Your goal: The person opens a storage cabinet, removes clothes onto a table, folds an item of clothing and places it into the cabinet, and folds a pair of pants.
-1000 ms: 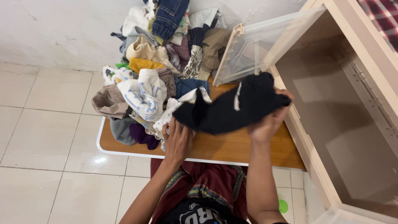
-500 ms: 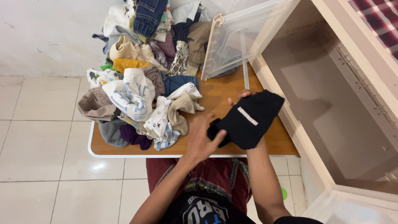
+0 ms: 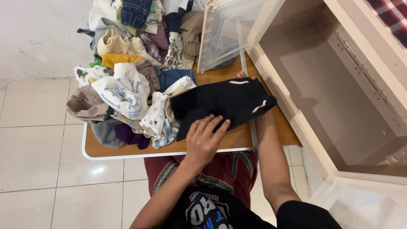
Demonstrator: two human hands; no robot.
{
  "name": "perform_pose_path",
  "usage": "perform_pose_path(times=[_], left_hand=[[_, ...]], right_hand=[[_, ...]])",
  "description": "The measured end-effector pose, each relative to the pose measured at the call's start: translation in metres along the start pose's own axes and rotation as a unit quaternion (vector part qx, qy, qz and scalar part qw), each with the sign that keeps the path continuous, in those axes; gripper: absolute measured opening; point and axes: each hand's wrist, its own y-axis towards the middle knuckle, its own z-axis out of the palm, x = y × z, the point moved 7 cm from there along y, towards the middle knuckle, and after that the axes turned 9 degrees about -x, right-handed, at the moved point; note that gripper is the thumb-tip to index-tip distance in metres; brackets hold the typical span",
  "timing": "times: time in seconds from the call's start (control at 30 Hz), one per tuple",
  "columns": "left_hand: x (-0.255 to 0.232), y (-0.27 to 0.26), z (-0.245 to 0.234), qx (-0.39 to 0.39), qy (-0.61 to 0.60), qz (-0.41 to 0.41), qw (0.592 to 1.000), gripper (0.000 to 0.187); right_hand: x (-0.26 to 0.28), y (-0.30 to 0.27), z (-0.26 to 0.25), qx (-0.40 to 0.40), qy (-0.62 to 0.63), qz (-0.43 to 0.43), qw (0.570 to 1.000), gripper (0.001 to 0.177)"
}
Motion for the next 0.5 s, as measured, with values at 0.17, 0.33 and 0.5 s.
perform_pose_path(times=[0.17,0.33,0.5], left_hand=[[-0.003,-0.057,0.053,0.284,0.051,0.026,0.957,0.036],[-0.006,-0.086,0.077,0.389,-0.035,-0.014,0.920,0.047],[0.004,-0.082,0.084,0.316,-0.067,-0.032,0.946,0.038]], right_hand=[[0.037,-0.021,-0.045,-0.148,-0.513,0.031,0.845,0.068],[0.079,-0.066,-0.012,-0.319,-0.553,-0.041,0.769,0.044],[0.029,-0.079,0.028,-0.239,-0.706,-0.145,0.650,0.036]])
